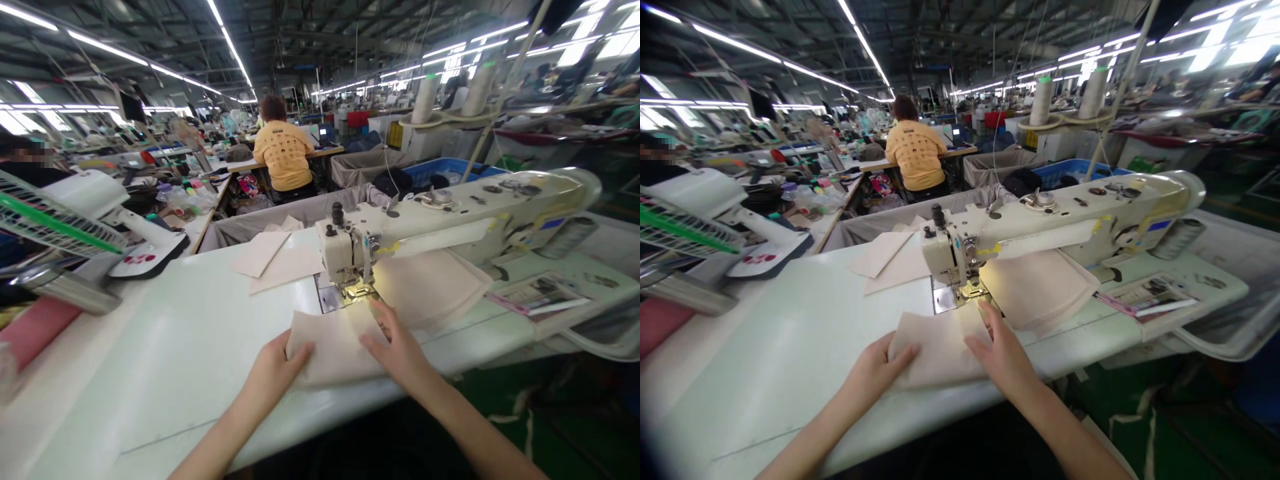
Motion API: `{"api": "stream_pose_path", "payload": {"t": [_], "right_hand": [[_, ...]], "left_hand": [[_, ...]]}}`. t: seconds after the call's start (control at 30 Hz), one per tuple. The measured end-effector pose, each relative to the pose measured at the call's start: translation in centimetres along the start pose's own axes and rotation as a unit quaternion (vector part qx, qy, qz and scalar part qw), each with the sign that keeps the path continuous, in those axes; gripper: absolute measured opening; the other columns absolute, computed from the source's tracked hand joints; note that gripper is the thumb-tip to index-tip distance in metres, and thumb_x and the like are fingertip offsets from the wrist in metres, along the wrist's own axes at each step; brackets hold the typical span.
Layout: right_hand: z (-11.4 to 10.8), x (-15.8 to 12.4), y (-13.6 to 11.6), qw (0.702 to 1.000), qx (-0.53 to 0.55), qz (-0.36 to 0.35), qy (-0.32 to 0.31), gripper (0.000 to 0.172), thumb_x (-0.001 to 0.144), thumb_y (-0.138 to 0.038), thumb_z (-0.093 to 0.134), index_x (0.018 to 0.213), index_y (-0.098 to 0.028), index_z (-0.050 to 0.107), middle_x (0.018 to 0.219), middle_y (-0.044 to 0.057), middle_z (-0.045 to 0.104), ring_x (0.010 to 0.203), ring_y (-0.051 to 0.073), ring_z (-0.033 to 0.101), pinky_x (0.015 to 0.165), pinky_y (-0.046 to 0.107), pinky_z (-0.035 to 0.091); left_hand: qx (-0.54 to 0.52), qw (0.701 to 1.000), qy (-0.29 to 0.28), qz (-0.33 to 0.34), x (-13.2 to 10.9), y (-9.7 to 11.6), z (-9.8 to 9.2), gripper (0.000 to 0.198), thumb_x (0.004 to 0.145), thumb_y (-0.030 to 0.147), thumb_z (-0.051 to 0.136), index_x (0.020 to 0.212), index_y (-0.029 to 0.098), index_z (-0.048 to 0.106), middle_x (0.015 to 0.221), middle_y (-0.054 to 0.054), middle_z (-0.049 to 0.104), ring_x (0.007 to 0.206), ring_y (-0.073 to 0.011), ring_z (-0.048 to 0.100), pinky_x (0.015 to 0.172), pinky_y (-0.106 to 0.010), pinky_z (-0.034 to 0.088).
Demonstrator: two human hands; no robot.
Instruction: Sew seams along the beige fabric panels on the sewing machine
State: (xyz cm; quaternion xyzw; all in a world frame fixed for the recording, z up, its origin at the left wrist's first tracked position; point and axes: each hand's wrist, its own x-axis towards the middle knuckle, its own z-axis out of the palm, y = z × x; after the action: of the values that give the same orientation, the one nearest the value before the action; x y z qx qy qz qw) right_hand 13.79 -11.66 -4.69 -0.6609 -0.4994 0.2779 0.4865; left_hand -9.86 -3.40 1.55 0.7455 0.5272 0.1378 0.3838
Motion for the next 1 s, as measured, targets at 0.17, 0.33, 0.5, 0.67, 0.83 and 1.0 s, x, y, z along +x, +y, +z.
{"api": "stream_pose_path", "payload": {"t": [0.17,0.33,0.5,0.67,0.83,1.0], "right_hand": [[-0.5,-0.4,-0.2,0.992,-0.102,-0.072,-0.008,0.015,0.090,-0.029,0.054,0.086,-0.022,0.067,0.079,0.002,0.070,0.071,0.018,0.065,0.068,0.030,0.051],[-0.5,-0.2,-0.8,0.982,-0.163,-0.090,0.015,0.015,0.087,-0.021,0.054,0.081,-0.022,0.068,0.077,0.002,0.071,0.069,0.018,0.066,0.067,0.028,0.049],[-0.5,-0.1,-0.8,0.982,-0.170,-0.083,0.021,0.015,0.084,-0.018,0.055,0.077,-0.022,0.067,0.074,0.002,0.071,0.066,0.018,0.064,0.065,0.028,0.048],[-0.3,0.2,-0.8,0.980,-0.181,-0.078,0.019,0.015,0.084,-0.017,0.056,0.077,-0.022,0.068,0.073,0.001,0.071,0.065,0.018,0.064,0.064,0.028,0.047],[-0.9,0.3,-1.5,0.958,-0.268,-0.097,0.008,0.016,0.086,-0.016,0.059,0.077,-0.023,0.071,0.079,0.003,0.068,0.074,0.020,0.065,0.068,0.031,0.051],[-2.2,-0.2,-1.2,0.933,-0.273,-0.232,-0.047,0.017,0.093,-0.020,0.057,0.089,-0.023,0.073,0.111,0.009,0.068,0.103,0.025,0.063,0.092,0.041,0.053]], "left_hand": [[0.032,0.998,0.049,0.027,-0.9,-0.5,0.6,0.039,0.083,0.051,0.050,0.090,0.018,0.068,0.084,-0.008,0.074,0.078,-0.0291,0.068,0.077,-0.039,0.054],[0.052,0.996,0.064,0.035,-1.1,-0.7,0.8,0.039,0.086,0.053,0.048,0.090,0.019,0.067,0.082,-0.008,0.074,0.077,-0.0294,0.068,0.075,-0.040,0.055],[0.068,0.995,0.053,0.048,-0.7,-0.4,0.9,0.037,0.087,0.051,0.046,0.091,0.020,0.066,0.084,-0.008,0.074,0.079,-0.0293,0.069,0.077,-0.039,0.055],[0.112,0.990,0.049,0.063,-0.7,-0.4,1.0,0.035,0.091,0.045,0.042,0.097,0.019,0.065,0.090,-0.008,0.074,0.084,-0.0283,0.070,0.078,-0.038,0.055],[0.321,0.938,0.113,0.067,-0.6,0.1,1.5,0.034,0.088,0.031,0.050,0.117,0.014,0.060,0.110,-0.017,0.069,0.095,-0.0334,0.069,0.083,-0.046,0.056],[0.294,0.896,0.098,0.319,0.6,1.2,4.1,0.066,0.090,0.016,0.047,0.154,0.021,0.030,0.157,-0.013,0.039,0.146,-0.0307,0.037,0.115,-0.051,0.038]]}}
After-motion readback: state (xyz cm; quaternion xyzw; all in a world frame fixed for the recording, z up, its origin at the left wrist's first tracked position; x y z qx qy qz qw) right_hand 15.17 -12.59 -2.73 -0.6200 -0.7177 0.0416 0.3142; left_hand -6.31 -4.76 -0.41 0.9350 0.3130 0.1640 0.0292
